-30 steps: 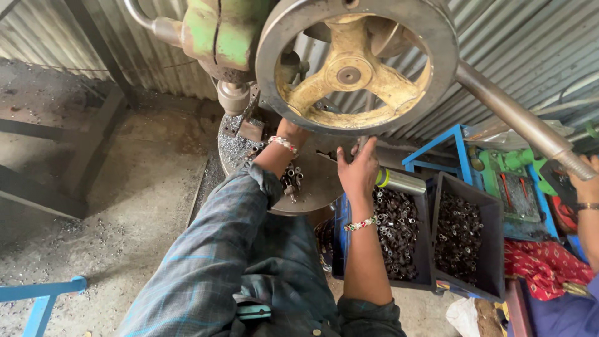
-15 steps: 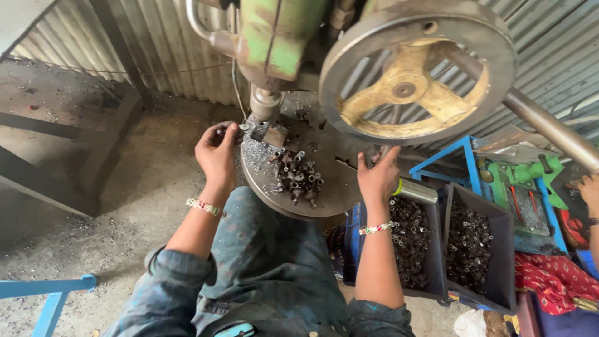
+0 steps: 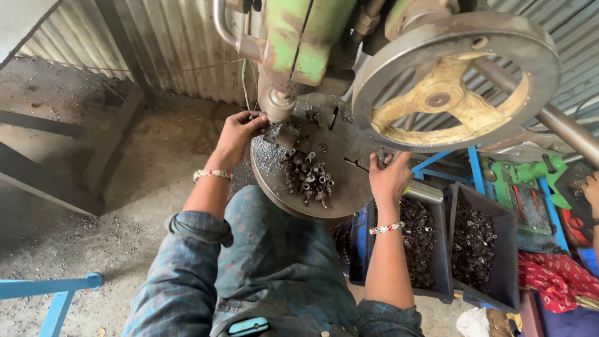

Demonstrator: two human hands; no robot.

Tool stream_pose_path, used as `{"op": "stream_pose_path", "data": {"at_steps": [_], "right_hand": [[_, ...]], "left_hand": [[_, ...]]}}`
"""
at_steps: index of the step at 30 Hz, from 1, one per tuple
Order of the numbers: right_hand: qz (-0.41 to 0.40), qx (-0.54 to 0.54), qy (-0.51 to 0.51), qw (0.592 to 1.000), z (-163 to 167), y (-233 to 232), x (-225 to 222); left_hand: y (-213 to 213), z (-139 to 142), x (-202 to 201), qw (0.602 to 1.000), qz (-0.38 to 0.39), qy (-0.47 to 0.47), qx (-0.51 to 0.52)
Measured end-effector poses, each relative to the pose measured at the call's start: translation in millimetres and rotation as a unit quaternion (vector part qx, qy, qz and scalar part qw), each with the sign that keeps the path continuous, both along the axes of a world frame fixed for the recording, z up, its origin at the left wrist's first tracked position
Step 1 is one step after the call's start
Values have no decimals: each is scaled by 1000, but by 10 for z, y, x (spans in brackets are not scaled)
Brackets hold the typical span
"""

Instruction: The person sits at a drill press and works through a pile of small dark metal fittings on the machine table. They place each fitting under the drill bit, operate the drill press to machine it, and set it aside, then sweep batches of finished fittings off the table into collection bins.

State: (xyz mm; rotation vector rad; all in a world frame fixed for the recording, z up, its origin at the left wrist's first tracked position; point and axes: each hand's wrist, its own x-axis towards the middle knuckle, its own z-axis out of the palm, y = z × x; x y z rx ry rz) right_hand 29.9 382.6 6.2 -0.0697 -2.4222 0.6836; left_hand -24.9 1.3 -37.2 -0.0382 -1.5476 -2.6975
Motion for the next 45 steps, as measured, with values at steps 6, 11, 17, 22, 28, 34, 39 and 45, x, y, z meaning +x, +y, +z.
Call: {"op": "stream_pose_path", "data": {"at_steps": [6, 11, 17, 22, 28, 34, 39, 45], "right_hand": [[-2, 122, 17, 992, -276, 142, -576], [-42, 76, 55, 995, -32, 20, -1207], [-66, 33, 51, 996, 365, -85, -1678], [-71, 27, 8, 997, 284, -41, -1433], [-28, -20, -88, 996, -52, 5, -138], [44, -29, -20, 998, 265, -75, 189], [20, -26, -33, 999, 348, -151, 199], [-4, 10, -18, 1000, 40, -14, 48]], "left_hand": [[82, -67, 23, 997, 67, -12, -35], [213, -119, 3, 989, 141, 48, 22], [172, -123, -52, 987, 152, 54, 12], [158, -109, 53, 991, 88, 47, 89], [-120, -13, 174, 966, 218, 6, 140], [48, -52, 125, 969, 227, -75, 53], [149, -49, 75, 964, 236, -95, 73], [127, -31, -61, 977, 137, -145, 69]]}}
